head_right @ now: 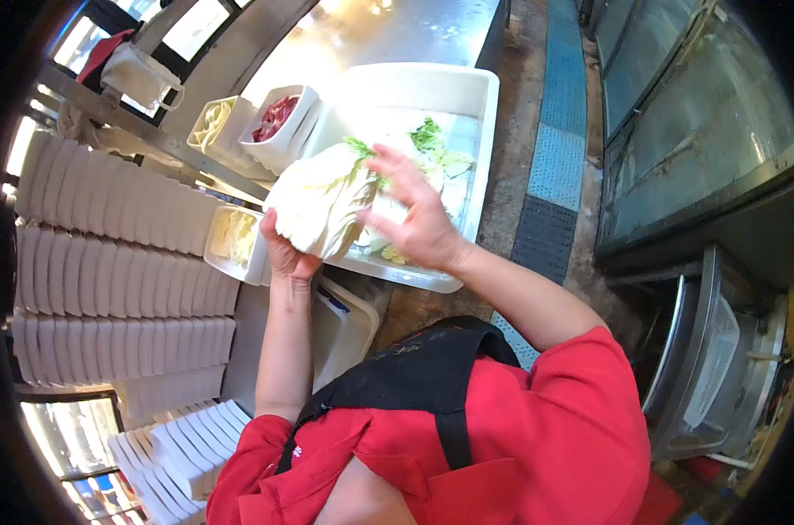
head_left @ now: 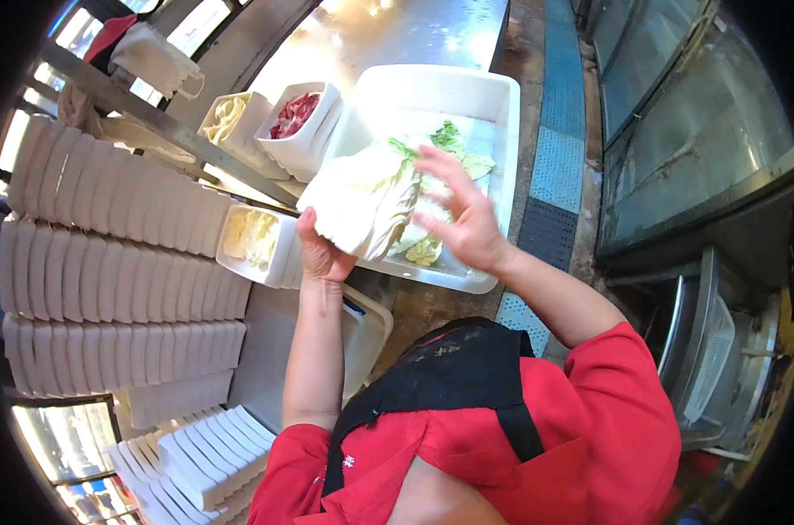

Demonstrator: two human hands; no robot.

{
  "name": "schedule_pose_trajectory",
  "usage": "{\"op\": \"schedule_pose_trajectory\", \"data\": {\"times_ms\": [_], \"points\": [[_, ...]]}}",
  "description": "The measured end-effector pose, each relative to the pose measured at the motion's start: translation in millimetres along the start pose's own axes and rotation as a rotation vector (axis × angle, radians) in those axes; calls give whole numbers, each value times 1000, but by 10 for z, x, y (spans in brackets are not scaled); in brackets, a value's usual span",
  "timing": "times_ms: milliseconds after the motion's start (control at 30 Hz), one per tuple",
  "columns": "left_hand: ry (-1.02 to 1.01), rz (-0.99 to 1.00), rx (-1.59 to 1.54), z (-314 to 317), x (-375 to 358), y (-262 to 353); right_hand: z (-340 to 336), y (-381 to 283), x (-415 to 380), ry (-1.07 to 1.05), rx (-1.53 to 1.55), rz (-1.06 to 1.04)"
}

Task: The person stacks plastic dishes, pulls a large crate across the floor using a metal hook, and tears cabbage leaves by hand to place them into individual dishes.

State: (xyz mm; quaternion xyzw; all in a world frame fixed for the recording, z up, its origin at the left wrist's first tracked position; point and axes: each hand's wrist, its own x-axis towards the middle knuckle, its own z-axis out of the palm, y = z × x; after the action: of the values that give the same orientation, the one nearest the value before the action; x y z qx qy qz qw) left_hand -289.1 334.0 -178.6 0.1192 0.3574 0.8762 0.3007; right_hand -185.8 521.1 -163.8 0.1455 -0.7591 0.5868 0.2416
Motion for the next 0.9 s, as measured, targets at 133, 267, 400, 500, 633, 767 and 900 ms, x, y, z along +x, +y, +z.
{"op": "schedule_pose_trajectory", "data": {"times_ms": [133, 267, 400, 500, 633, 767, 900], "points": [[-91, 38, 28, 19, 20, 115, -318, 73, 208, 256, 276, 392], [-118, -8, 121, 32, 92, 77, -315, 48, 372, 31, 462, 425], [-53, -95, 103, 96, 253, 9, -403, 156, 519, -64, 269, 428], [-64, -124, 74, 246, 420, 155, -474, 254, 674, -67, 53, 276], [-14, -83, 127, 585, 581, 509, -550, -40, 1004, -198, -186, 160], [-39, -25, 187, 696, 567, 692, -626, -158, 1179, -162, 74, 138], [22, 5, 279, 683, 563, 557, -645, -33, 1229, -31, 231, 449]]}}
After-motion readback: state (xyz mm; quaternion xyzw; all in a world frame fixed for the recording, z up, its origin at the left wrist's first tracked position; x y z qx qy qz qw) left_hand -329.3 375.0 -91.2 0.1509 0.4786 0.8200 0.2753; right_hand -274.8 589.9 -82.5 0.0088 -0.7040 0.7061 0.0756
